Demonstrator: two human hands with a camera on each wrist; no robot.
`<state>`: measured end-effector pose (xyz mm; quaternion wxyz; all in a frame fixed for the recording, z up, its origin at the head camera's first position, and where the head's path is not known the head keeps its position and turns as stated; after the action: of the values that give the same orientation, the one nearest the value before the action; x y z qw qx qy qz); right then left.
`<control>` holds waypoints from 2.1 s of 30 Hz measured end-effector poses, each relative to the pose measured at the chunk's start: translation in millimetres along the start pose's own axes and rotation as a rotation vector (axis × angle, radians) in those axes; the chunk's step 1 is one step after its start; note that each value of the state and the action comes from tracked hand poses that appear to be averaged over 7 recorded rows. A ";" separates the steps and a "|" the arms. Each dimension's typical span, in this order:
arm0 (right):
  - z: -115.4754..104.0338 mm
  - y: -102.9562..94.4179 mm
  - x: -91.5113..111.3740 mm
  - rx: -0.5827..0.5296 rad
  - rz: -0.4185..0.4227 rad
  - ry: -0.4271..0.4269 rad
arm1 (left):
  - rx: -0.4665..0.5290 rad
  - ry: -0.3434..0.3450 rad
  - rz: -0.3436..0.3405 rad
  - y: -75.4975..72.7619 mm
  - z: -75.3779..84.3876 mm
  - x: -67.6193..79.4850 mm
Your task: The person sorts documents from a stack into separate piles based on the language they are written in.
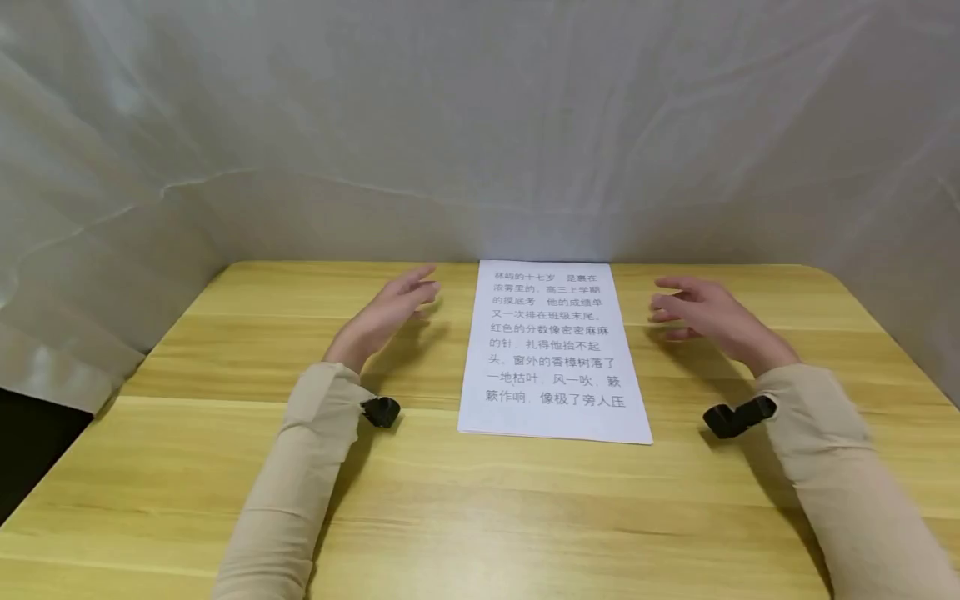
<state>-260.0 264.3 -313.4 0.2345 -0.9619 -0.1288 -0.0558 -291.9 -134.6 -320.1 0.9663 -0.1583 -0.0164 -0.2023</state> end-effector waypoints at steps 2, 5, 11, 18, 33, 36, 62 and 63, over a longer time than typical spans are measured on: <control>-1.2 5.4 -3.3 0.007 -0.013 0.016 | 0.039 -0.027 0.004 2.9 -2.0 -1.9; -4.2 13.0 -9.3 0.017 -0.020 0.028 | 0.080 -0.075 0.027 9.0 -4.7 -6.3; -6.0 24.9 -23.5 0.024 -0.007 0.067 | 0.101 -0.122 0.025 24.1 -7.2 -19.4; 5.0 33.8 -36.1 0.017 0.018 0.132 | 0.066 -0.159 0.003 34.4 -4.8 -29.3; 7.8 43.6 -42.9 0.203 0.041 0.123 | -0.169 -0.270 0.027 40.3 -7.8 -34.8; 6.4 45.0 -42.6 0.216 0.037 0.119 | -0.211 -0.273 0.036 41.8 -7.8 -36.1; -0.8 45.9 -42.4 0.238 -0.002 0.100 | -0.255 -0.205 0.075 50.8 -1.1 -34.2; -0.9 45.6 -42.2 0.235 0.006 0.099 | -0.241 -0.203 0.071 50.6 -1.3 -34.5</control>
<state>-288.1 215.5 -339.6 0.3519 -0.9242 -0.1198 -0.0869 -303.5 -77.8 -339.8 0.9402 -0.2934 -0.0838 -0.1514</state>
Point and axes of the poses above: each hand's wrist, its own x-axis away from the middle knuckle, its own y-axis out of the palm, z = x × y, the point moved 4 cm from there along -x, towards the middle knuckle, and after that the axes turned 3 degrees about -x, right-handed, at the moved point
